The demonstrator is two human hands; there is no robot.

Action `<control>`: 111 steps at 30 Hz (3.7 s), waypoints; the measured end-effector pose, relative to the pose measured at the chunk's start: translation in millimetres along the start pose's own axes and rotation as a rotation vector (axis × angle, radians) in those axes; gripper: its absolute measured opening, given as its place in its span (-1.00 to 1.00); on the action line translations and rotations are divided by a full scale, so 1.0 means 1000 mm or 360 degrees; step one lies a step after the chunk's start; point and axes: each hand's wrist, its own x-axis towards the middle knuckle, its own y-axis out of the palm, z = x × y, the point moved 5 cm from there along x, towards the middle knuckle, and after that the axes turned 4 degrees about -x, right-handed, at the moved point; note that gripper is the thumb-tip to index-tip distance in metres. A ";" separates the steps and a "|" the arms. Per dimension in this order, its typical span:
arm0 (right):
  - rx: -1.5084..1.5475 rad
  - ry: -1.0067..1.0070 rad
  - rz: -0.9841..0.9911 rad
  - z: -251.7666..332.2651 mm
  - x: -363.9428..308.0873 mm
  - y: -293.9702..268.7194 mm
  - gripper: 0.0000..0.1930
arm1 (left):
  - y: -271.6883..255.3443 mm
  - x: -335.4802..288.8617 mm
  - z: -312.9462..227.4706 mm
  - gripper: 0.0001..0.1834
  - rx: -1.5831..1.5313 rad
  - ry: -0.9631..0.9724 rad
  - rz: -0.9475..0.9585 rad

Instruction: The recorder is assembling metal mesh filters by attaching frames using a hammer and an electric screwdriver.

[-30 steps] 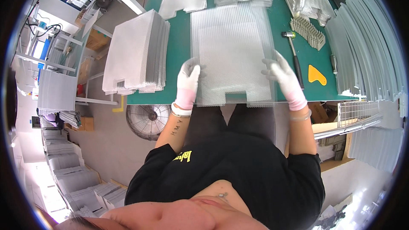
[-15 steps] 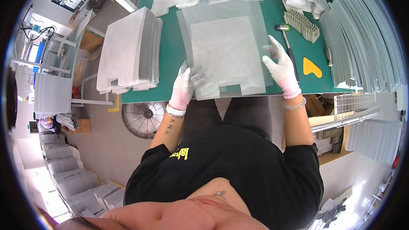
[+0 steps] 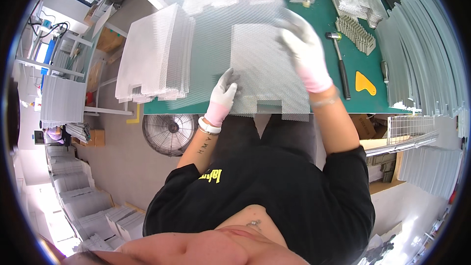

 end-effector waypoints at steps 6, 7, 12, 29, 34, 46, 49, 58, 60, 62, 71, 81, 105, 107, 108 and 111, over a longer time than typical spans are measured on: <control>-0.0316 -0.0182 0.0736 -0.003 0.031 0.158 -0.31 | 0.004 0.007 0.004 -0.38 0.0207 0.0031 -0.0009; -0.0577 -0.0251 0.0829 -0.003 0.028 0.164 -0.32 | 0.004 0.007 0.004 -0.38 0.0205 0.0024 -0.0003; -0.1518 -0.0772 0.0545 0.032 0.002 0.094 -0.35 | -0.003 0.002 -0.006 -0.38 -0.0172 -0.0005 -0.0029; -0.1914 -0.0002 -0.0108 -0.032 -0.098 -0.073 -0.23 | 0.016 -0.014 -0.038 -0.20 0.1102 0.0601 -0.0126; -0.1793 0.0182 -0.0156 -0.047 -0.102 -0.077 -0.28 | 0.014 -0.005 -0.033 -0.20 0.1224 0.0511 -0.0025; -0.2108 0.0107 -0.0030 -0.058 -0.103 -0.075 -0.43 | 0.012 0.003 -0.016 -0.23 0.1498 0.0533 -0.0003; -0.2124 0.0067 -0.0040 -0.060 -0.102 -0.075 -0.44 | 0.012 0.005 -0.015 -0.22 0.1503 0.0502 -0.0002; -0.2173 0.0040 0.0004 -0.062 -0.104 -0.074 -0.46 | 0.013 0.003 -0.018 -0.25 0.1536 0.0455 0.0017; -0.2167 0.0053 0.0004 -0.061 -0.103 -0.074 -0.46 | 0.014 0.003 -0.018 -0.25 0.1536 0.0466 0.0012; -0.2161 0.0066 0.0004 -0.061 -0.102 -0.074 -0.46 | 0.014 0.003 -0.018 -0.25 0.1534 0.0477 0.0007; -0.2548 0.0538 0.0226 -0.041 -0.085 -0.061 -0.48 | 0.011 0.009 -0.036 -0.20 0.1665 0.0186 -0.0113; -0.2766 -0.0081 -0.0272 -0.033 0.218 -0.114 -0.39 | 0.006 0.015 -0.023 -0.29 0.2016 0.0448 0.0308; -0.2389 0.0959 -0.0727 -0.071 0.306 -0.126 -0.46 | 0.005 0.015 -0.021 -0.30 0.2009 0.0380 0.0257; -0.2379 0.0962 -0.0715 -0.068 0.311 -0.138 -0.47 | 0.006 0.014 -0.022 -0.30 0.2019 0.0388 0.0273; -0.2379 0.0964 -0.0682 -0.063 0.312 -0.133 -0.48 | 0.006 0.015 -0.023 -0.30 0.2024 0.0378 0.0275; -0.2242 0.0557 -0.0728 -0.038 0.310 -0.119 -0.48 | 0.006 0.013 -0.021 -0.31 0.2014 0.0406 0.0243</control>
